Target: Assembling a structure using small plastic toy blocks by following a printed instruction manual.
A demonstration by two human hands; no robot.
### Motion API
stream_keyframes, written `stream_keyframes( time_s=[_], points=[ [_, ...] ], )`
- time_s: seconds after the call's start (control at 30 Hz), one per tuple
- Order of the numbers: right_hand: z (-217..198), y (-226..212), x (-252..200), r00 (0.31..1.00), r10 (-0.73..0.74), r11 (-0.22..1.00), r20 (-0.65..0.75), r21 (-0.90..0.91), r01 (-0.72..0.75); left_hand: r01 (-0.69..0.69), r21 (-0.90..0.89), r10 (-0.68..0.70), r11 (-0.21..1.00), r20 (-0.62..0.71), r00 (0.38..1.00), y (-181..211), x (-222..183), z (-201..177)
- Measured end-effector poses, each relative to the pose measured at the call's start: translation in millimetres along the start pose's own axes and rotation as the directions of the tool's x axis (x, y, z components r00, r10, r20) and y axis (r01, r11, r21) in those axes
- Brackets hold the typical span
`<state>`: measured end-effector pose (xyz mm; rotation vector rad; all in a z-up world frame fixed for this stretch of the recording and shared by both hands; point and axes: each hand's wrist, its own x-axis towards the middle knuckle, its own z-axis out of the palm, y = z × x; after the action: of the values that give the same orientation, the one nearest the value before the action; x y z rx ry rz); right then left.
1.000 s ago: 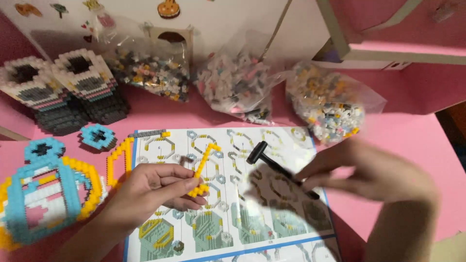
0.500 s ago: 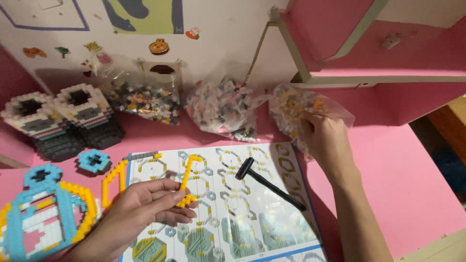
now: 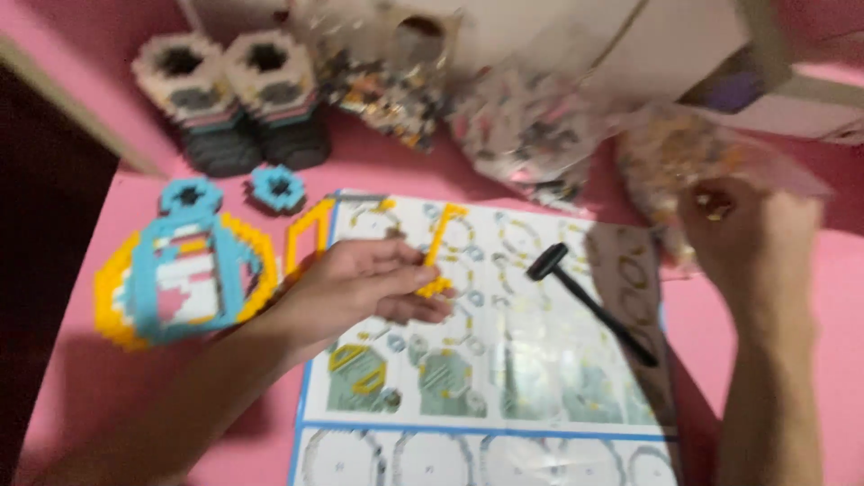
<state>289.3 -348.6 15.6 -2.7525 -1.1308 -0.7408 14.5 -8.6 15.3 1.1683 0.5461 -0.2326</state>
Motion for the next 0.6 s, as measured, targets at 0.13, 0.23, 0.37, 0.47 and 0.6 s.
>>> stream_keyframes(
  time_s=[0.13,0.23,0.37,0.47,0.6],
  points=[
    [103.0,106.7,-37.3,0.972,0.175,0.915,0.154,0.34,-0.219,-0.059,-0.075,0.065,0.995,0.068,0.996,-3.2,-3.0,-4.0],
    [149.2,101.1,-64.0,0.914,0.28,0.728,0.292,0.556,-0.401,-0.069,-0.135,0.081,0.988,0.086,0.993,-0.9,-4.0,-6.8],
    [62.0,-155.7,-51.4,0.598,0.241,-0.212,0.765,0.643,-0.736,-0.107,-0.158,0.132,0.982,0.152,0.98,-1.2,-6.7,-10.3],
    [-36.6,-135.7,-13.9,0.788,-0.425,0.556,0.447,0.815,-0.163,-0.141,-0.184,0.179,0.973,0.207,0.962,-8.5,-4.2,-16.9],
    [-46.8,-199.2,-26.5,0.734,-0.551,0.404,0.396,0.897,-0.18,-0.178,-0.128,0.202,0.976,0.214,0.956,-6.9,-7.2,-15.9]
  ],
)
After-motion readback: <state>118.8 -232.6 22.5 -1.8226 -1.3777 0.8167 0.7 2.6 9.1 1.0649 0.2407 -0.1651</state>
